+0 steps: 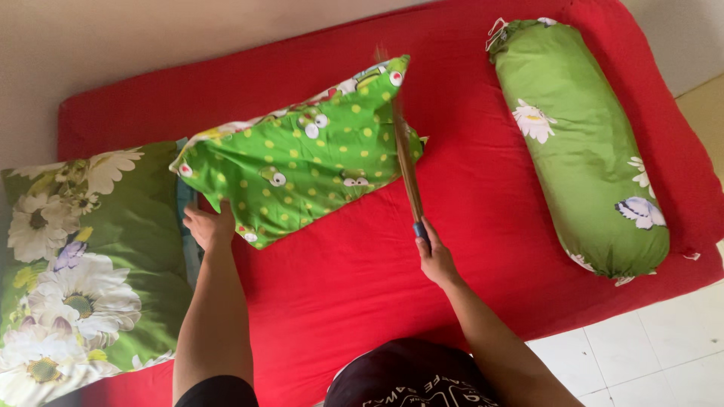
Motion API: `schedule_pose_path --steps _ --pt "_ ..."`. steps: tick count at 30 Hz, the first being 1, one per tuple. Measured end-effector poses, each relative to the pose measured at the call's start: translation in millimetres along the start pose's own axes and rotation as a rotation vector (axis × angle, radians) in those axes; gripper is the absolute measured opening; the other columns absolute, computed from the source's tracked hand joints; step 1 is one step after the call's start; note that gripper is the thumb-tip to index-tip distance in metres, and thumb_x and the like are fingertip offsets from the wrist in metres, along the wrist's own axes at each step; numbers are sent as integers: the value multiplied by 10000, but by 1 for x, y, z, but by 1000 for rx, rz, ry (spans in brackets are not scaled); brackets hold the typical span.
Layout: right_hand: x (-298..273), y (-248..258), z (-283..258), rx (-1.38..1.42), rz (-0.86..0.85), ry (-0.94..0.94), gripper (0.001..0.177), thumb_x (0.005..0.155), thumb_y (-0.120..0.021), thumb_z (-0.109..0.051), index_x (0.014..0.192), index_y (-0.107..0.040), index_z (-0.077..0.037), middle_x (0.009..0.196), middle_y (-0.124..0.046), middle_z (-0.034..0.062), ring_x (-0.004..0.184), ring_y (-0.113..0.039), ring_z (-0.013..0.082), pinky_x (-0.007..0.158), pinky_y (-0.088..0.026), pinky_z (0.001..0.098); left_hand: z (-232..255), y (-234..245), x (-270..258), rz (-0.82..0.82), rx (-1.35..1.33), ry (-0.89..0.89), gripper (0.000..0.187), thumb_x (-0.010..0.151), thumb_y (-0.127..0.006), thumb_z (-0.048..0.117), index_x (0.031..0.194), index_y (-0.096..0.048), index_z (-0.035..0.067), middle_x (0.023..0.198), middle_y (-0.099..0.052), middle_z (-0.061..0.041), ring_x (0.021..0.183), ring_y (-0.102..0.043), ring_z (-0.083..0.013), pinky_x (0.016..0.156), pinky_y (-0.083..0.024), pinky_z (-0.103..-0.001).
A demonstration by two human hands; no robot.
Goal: The person uses a small broom to dust a green pillow and the red bedsheet, then straightens the bedsheet and arranges the pillows neatly on the bed.
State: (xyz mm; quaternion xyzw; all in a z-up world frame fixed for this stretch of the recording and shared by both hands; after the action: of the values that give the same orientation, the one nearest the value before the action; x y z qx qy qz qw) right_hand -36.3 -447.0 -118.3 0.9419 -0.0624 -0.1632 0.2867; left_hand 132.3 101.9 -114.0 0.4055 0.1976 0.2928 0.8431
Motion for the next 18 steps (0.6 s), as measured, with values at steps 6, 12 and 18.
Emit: schedule_pose_path --steps 6,12,18 --pt "13 -1 7 -127 -10 -266 619 1055 -433 -421 1633 -240 -312 1299 -687 186 1111 -699 395 912 -571 480 -66 -72 -26 -413 245 31 829 753 -784 622 1402 -602 141 1378 -640 -200 1287 -602 -367 1068 -495 -465" --pt "37 18 -61 -26 216 227 586 1106 -458 -389 1608 -269 -153 1385 -622 252 1157 -663 443 916 -571 491 -91 -94 -49 -451 219 149 822 792 -740 650 1411 -594 128 1389 -639 -188 1288 -609 -356 1053 -504 -464" --pt "71 2 -48 -352 -65 -33 631 1055 -449 -371 1650 -269 -264 1211 -702 242 1105 -678 447 933 -548 524 -84 -106 -55 -437 181 134 867 801 -735 645 1429 -561 73 1374 -635 -218 1271 -616 -369 1044 -510 -465"
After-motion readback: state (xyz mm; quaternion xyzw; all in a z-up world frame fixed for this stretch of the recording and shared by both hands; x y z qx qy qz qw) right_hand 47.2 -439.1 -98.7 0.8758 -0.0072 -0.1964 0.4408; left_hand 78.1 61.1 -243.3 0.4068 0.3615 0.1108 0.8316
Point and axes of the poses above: each hand's wrist, its own x-axis towards the middle knuckle, its own y-axis out of the back of the hand, z = x × y, the point moved 6 cm from there along x, towards the middle knuckle
